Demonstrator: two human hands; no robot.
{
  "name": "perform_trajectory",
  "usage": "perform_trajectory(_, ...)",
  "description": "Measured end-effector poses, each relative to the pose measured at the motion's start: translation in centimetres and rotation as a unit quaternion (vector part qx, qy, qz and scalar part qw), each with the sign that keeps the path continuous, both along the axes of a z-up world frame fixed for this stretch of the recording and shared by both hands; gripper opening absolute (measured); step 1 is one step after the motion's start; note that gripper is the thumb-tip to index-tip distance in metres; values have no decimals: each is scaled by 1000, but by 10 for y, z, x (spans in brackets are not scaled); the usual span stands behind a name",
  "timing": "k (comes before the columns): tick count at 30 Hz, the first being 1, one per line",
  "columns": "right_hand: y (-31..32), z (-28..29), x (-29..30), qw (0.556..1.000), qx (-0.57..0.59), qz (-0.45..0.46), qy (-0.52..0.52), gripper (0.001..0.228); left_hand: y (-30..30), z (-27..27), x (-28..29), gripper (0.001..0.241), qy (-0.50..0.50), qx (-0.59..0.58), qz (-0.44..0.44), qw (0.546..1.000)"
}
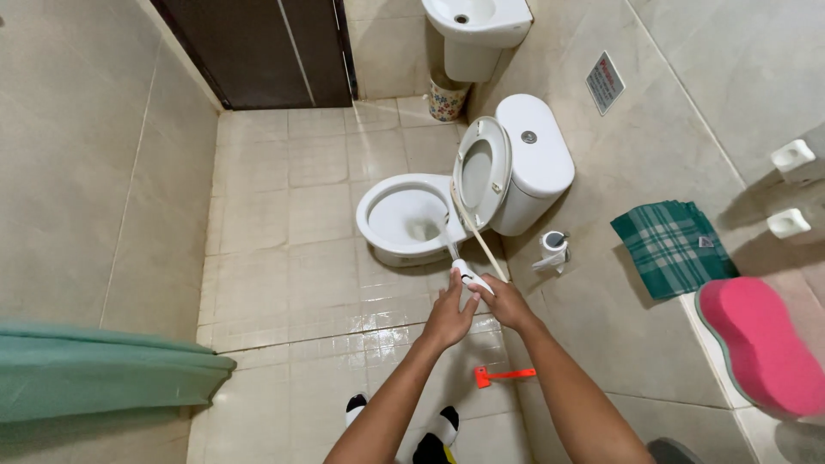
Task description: The person lifts the toilet seat and lid, then uses a handheld bidet sprayer to rinse the inside of the toilet bowl. They direct the water stream around the bowl's interior surfaces to clean it.
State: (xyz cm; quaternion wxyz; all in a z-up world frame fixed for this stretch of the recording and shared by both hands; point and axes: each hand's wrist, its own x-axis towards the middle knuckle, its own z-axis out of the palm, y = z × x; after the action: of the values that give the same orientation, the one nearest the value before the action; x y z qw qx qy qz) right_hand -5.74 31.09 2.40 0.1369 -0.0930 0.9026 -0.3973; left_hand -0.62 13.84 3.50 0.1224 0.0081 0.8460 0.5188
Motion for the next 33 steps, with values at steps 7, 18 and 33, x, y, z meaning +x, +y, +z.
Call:
perform_trajectory(7,18,-1,-6,999,-25,9,-24,35,20,-25,-7,85,39,21,7,999)
perform_trajectory(18,-7,-5,-10,994,48,50,-82,52,-8,-28,3,88,-31,0,15,999)
perform_trajectory(33,-100,-12,-8,991,51,110,-61,50,-98,-26,25,85,1,16,67,998)
